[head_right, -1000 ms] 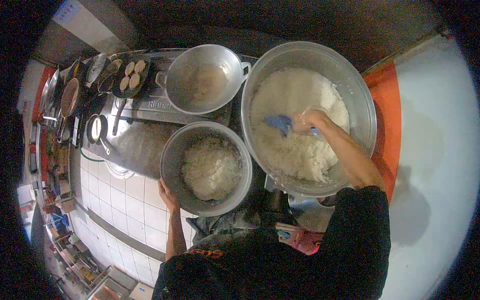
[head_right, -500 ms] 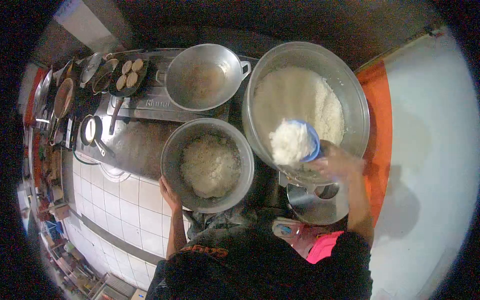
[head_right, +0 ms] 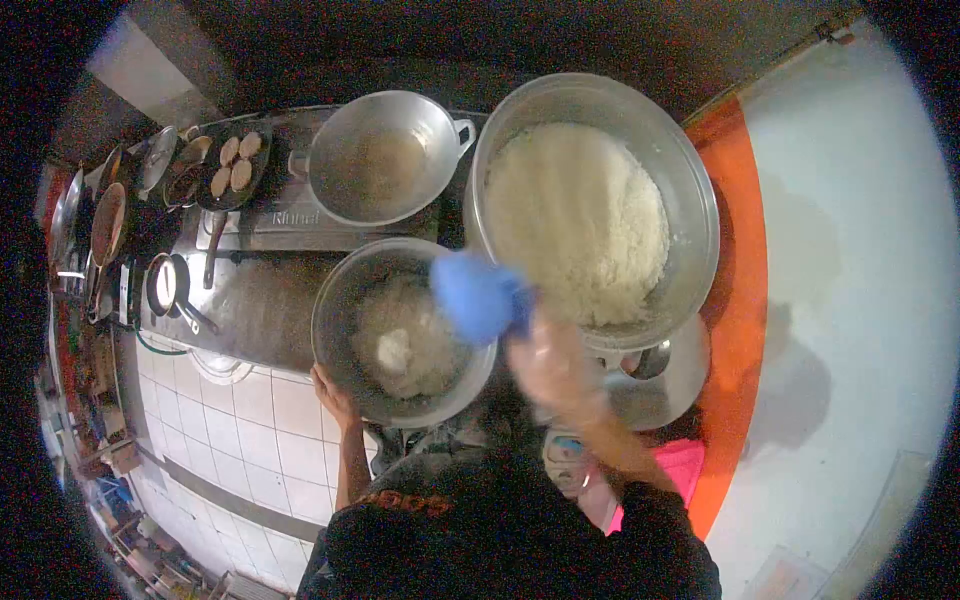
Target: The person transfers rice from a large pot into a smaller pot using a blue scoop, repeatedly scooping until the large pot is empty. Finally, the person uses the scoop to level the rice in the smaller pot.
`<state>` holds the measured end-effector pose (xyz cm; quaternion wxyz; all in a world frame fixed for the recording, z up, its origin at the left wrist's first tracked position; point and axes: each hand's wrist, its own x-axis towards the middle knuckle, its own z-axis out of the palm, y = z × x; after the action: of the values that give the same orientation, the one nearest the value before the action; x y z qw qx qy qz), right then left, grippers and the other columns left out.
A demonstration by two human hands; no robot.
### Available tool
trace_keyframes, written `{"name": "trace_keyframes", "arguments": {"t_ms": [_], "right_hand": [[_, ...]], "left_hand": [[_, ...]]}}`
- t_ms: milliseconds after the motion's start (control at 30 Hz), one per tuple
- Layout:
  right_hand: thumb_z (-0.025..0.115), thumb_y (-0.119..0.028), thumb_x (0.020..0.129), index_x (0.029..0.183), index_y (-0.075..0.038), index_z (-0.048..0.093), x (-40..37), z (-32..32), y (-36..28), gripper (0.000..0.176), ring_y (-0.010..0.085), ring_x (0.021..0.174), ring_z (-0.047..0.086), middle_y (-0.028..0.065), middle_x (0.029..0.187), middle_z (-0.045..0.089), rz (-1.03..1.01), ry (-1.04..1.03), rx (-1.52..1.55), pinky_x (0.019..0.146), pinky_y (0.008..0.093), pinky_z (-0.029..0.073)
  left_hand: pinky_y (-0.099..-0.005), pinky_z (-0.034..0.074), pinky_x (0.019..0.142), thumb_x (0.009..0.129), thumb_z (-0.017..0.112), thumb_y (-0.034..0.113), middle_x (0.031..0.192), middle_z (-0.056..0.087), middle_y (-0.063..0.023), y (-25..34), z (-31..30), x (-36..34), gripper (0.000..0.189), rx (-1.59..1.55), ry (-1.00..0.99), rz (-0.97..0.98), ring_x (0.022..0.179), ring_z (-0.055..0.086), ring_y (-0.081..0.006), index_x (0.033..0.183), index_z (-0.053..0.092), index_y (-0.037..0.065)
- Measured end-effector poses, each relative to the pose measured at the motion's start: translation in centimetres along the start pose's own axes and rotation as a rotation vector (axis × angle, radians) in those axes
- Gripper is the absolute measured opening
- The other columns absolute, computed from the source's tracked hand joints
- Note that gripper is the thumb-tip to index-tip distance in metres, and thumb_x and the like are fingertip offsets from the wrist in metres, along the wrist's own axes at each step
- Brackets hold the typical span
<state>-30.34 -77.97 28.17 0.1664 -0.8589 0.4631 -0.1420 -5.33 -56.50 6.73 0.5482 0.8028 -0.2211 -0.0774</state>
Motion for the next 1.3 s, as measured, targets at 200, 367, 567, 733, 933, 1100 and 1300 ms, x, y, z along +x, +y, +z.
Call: {"name": "trace_keyframes", "arguments": {"t_ms": [200, 367, 567, 733, 933, 1100, 1300], "right_hand": [[0.048, -0.018, 0.084, 0.113, -0.003, 0.055, 13.5, -3.9, 17.9, 0.033, 0.0383, 0.093, 0.060, 0.0262, 0.103, 0.060, 0.298, -0.174, 0.003, 0.082, 0.0447, 0.045], [0.047, -0.019, 0.083, 0.112, -0.003, 0.056, 24.2, 1.5, 27.0, 0.034, 0.0393, 0.091, 0.061, 0.0268, 0.103, 0.060, 0.422, -0.356, -0.178, 0.080, 0.0451, 0.046], [0.046, -0.018, 0.082, 0.110, -0.002, 0.056, 25.1, 3.0, 25.6, 0.034, 0.0335, 0.087, 0.063, 0.0244, 0.100, 0.063, 0.297, -0.719, -0.356, 0.077, 0.0427, 0.047], [0.050, -0.025, 0.082, 0.103, -0.001, 0.059, 23.5, 1.9, 21.0, 0.033, 0.0325, 0.086, 0.064, 0.0208, 0.100, 0.064, 0.174, -0.936, -0.368, 0.070, 0.0434, 0.048], [0.051, -0.023, 0.078, 0.103, 0.001, 0.059, 21.9, 2.8, 21.3, 0.036, 0.0324, 0.083, 0.064, 0.0206, 0.097, 0.066, 0.227, -0.940, -0.361, 0.070, 0.0426, 0.048], [0.053, -0.020, 0.075, 0.091, 0.002, 0.062, 20.0, 2.0, 18.9, 0.029, 0.0299, 0.073, 0.064, 0.0194, 0.087, 0.067, 0.225, -1.013, -0.364, 0.064, 0.0419, 0.049], [0.048, -0.010, 0.073, 0.082, -0.001, 0.057, 16.8, 6.5, 22.7, 0.016, 0.0227, 0.053, 0.056, 0.0099, 0.058, 0.056, -0.181, -1.285, -0.409, 0.047, 0.0368, 0.042]], "left_hand": [[-0.0385, 0.029, 0.103, 0.100, 0.027, 0.036, 0.133, 0.039, -0.0238, -6.1, -0.6, -1.0, 0.054, 0.329, -0.037, 0.156, 0.120, 0.040, -0.0361, 0.134, 0.036, -0.005], [-0.0401, 0.026, 0.107, 0.100, 0.026, 0.036, 0.141, 0.032, -0.0255, -4.7, -1.1, -0.8, 0.056, 0.246, -0.150, 0.097, 0.128, 0.034, -0.0375, 0.141, 0.028, -0.001], [-0.0367, 0.031, 0.101, 0.100, 0.027, 0.039, 0.127, 0.043, -0.0222, -2.3, -0.3, -0.3, 0.055, 0.249, -0.030, -0.116, 0.113, 0.044, -0.0342, 0.129, 0.040, -0.006], [-0.0330, 0.035, 0.092, 0.100, 0.030, 0.039, 0.108, 0.050, -0.0185, 0.8, 0.1, 0.5, 0.050, -0.055, -0.013, -0.315, 0.099, 0.047, -0.0290, 0.115, 0.047, -0.006], [-0.0320, 0.036, 0.092, 0.101, 0.030, 0.034, 0.107, 0.051, -0.0188, -0.8, -0.3, 0.3, 0.048, 0.193, -0.043, -0.231, 0.098, 0.048, -0.0280, 0.118, 0.045, -0.008], [-0.0328, 0.040, 0.088, 0.100, 0.035, 0.037, 0.106, 0.055, -0.0153, -0.1, 0.2, 0.5, 0.047, 0.029, 0.020, -0.227, 0.097, 0.051, -0.0243, 0.113, 0.051, -0.005], [-0.0289, 0.038, 0.080, 0.100, 0.035, 0.034, 0.088, 0.052, -0.0093, 1.9, 0.4, 1.0, 0.041, -0.115, 0.056, -0.313, 0.084, 0.045, -0.0182, 0.097, 0.052, -0.003]]}}
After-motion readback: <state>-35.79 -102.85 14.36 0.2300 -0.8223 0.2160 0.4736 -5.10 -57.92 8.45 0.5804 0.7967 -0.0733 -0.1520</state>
